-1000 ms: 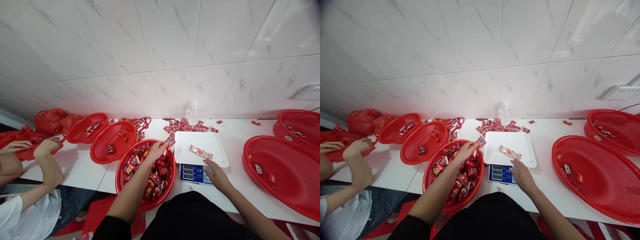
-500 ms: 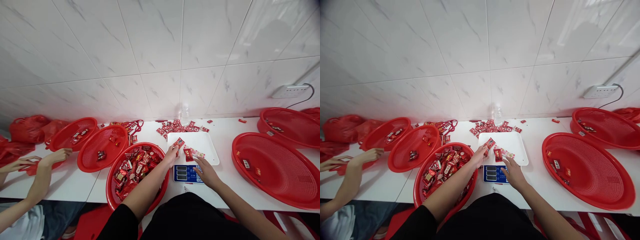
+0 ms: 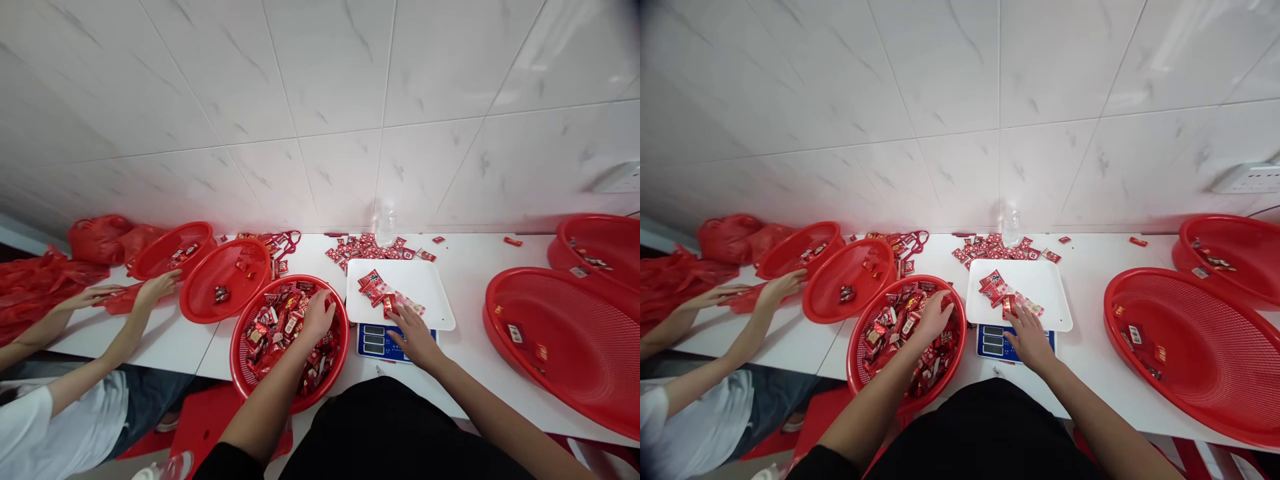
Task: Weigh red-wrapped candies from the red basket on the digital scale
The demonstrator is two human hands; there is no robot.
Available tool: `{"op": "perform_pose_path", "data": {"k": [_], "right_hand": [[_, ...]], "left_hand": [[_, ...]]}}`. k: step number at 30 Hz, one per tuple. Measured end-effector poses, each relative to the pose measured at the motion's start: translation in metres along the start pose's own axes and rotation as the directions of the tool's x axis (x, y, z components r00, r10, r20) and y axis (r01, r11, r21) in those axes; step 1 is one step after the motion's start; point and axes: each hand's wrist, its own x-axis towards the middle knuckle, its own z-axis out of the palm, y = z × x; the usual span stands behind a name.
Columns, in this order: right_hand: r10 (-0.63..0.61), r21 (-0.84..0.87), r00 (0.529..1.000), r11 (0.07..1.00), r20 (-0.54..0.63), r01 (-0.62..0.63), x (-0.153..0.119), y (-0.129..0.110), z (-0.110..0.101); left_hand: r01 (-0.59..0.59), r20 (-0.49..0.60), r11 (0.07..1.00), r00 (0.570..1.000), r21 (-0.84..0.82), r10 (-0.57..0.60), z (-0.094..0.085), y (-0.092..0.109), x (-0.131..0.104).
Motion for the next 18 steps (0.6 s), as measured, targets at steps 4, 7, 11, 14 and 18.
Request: {"op": "perform_pose_path", "data": {"k": [4,7,11,14,18], "right_hand": [[-0.053,0.019,0.999,0.998,-0.01,0.053,-0.017,0.01,0.007],[-0.084,0.026,0.996,0.996,0.012,0.084,-0.029,0.015,0.014],[-0.07,0.015,0.997,0.997,0.027,0.07,-0.038,0.016,0.019],[-0.06,0.012,0.997,0.998,0.038,0.06,-0.038,0.015,0.018],[-0.057,0.021,0.997,0.998,0.059,0.056,-0.036,0.016,0.016]], "left_hand": [[0.009,0.1,0.954,0.994,0.298,-0.041,-0.006,-0.026,-0.022],[-0.054,0.185,0.931,0.983,0.361,-0.015,0.0,-0.027,-0.036],[-0.073,0.249,0.947,0.968,0.314,-0.007,0.002,-0.021,-0.041],[-0.026,0.266,0.969,0.963,0.246,-0.042,-0.005,-0.02,-0.032],[0.053,0.14,0.958,0.986,0.282,-0.096,-0.01,-0.023,-0.01]]}}
